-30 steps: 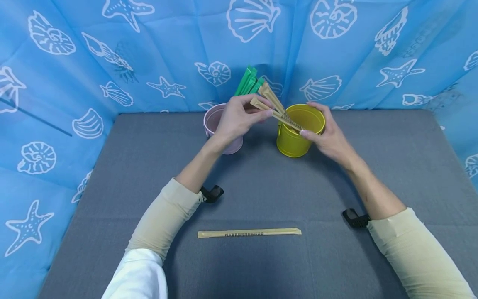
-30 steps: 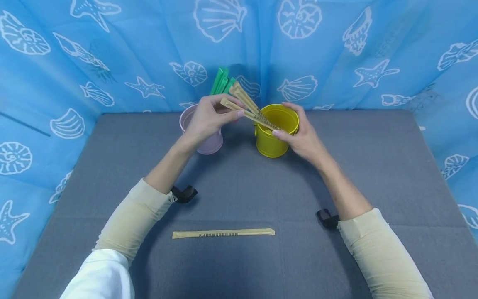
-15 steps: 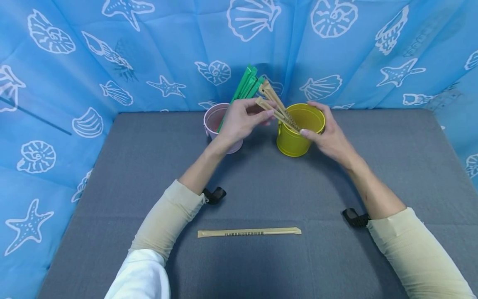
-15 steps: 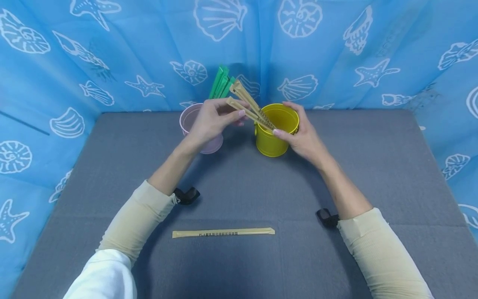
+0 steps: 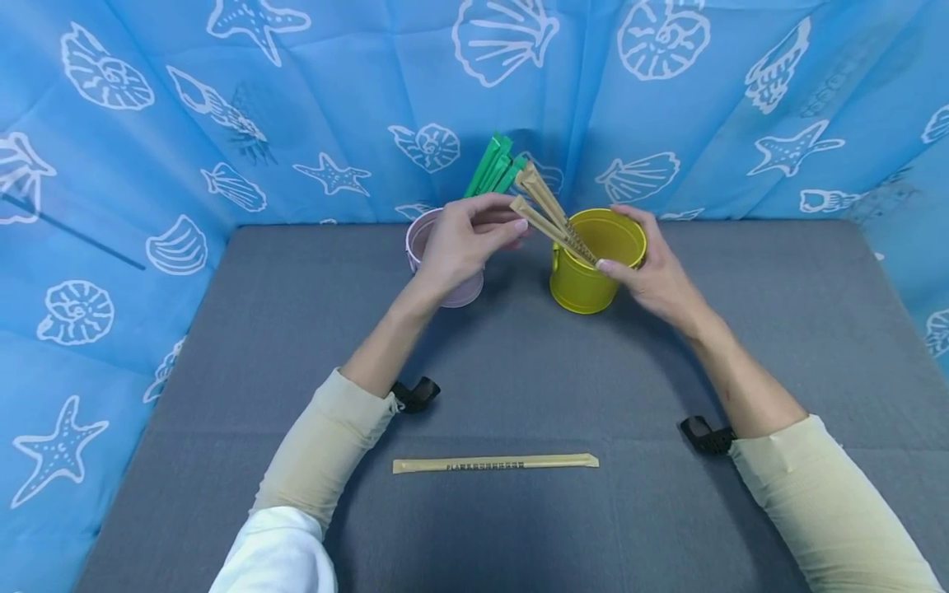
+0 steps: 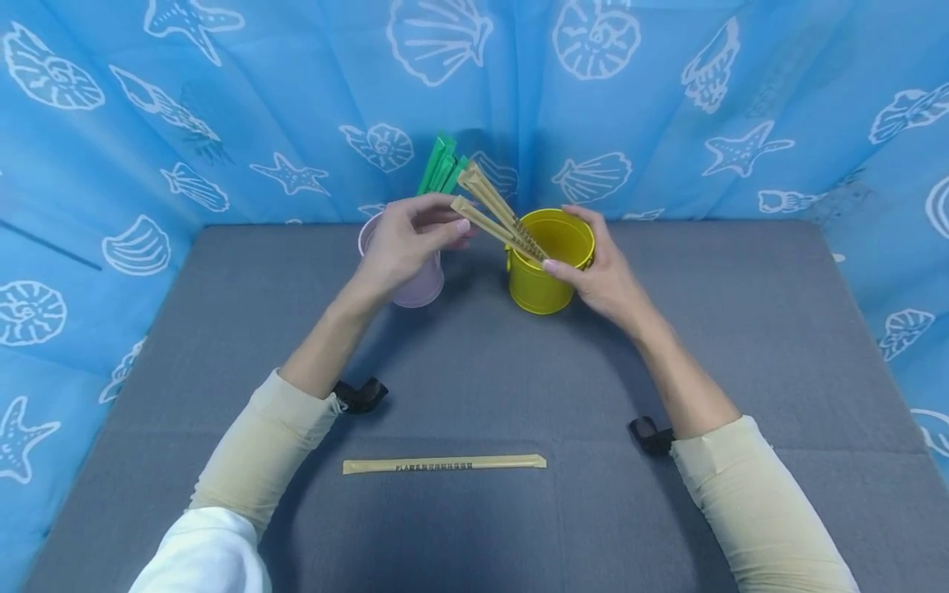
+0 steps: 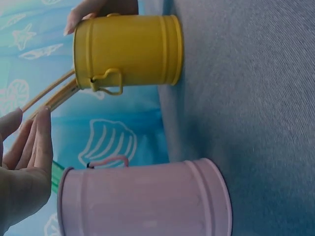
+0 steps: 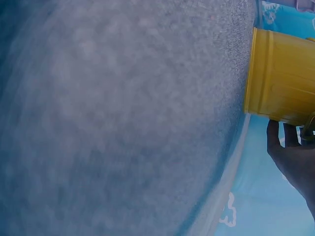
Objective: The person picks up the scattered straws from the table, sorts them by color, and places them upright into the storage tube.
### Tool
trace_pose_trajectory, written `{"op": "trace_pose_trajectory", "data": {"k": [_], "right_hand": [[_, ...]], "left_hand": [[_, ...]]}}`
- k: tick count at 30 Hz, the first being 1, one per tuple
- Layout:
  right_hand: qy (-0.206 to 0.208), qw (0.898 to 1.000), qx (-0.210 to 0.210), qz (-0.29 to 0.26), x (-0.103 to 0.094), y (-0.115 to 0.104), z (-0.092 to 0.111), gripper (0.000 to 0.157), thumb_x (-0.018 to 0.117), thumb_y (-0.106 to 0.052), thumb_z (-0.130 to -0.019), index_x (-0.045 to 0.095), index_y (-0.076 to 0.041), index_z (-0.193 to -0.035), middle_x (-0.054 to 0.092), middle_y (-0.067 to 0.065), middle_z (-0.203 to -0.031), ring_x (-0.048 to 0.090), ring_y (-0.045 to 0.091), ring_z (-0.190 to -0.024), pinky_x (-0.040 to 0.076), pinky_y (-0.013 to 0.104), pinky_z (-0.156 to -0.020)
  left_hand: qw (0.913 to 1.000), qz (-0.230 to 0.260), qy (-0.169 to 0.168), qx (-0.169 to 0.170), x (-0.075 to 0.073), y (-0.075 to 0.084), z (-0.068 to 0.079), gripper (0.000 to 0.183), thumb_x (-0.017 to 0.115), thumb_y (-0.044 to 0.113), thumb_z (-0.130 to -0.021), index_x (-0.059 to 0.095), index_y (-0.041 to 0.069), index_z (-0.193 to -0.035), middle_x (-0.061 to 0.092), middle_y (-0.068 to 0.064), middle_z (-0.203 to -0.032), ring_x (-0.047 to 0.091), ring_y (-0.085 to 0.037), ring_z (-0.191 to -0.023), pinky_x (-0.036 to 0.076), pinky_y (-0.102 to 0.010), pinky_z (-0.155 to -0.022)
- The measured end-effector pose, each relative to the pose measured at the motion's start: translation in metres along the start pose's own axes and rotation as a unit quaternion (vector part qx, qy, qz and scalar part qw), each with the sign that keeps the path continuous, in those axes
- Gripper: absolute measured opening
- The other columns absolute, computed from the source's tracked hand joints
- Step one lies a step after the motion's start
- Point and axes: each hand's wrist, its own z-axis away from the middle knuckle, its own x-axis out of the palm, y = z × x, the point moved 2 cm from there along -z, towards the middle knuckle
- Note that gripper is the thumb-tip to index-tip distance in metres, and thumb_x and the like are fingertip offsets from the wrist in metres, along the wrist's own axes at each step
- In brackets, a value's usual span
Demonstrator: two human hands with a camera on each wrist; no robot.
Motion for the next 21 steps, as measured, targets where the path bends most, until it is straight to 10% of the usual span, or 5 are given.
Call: {"op": "trace_pose_trajectory", "data": {"k": [11,21], "right_hand": [[-0.003,0.999,0.001,0.042,-0.003,-0.003,-0.001,0.081,0.074,-0.033,-0.091,0.025,-0.022,-0.154,0.036,0.015,-0.150,0.041,0.032,-0.132,0.032,0.055,-0.109],[0.007,1.000,-0.005,0.028,-0.005,-0.004,0.003,0.077,0.074,-0.027,-0.091,0.027,-0.019,-0.152,0.045,0.013,-0.140,0.049,0.026,-0.123,0.040,0.038,-0.100]], "left_hand": [[0.9991,-0.017,0.004,0.039,-0.014,0.004,0.025,0.030,0.066,0.007,-0.095,0.064,-0.002,-0.124,0.069,-0.018,-0.114,0.070,-0.024,-0.099,0.056,-0.039,-0.086],[0.9925,-0.072,-0.006,0.099,-0.021,0.010,0.050,0.031,0.070,0.004,-0.092,0.067,0.000,-0.123,0.071,-0.010,-0.115,0.068,-0.020,-0.103,0.054,-0.034,-0.089]]}}
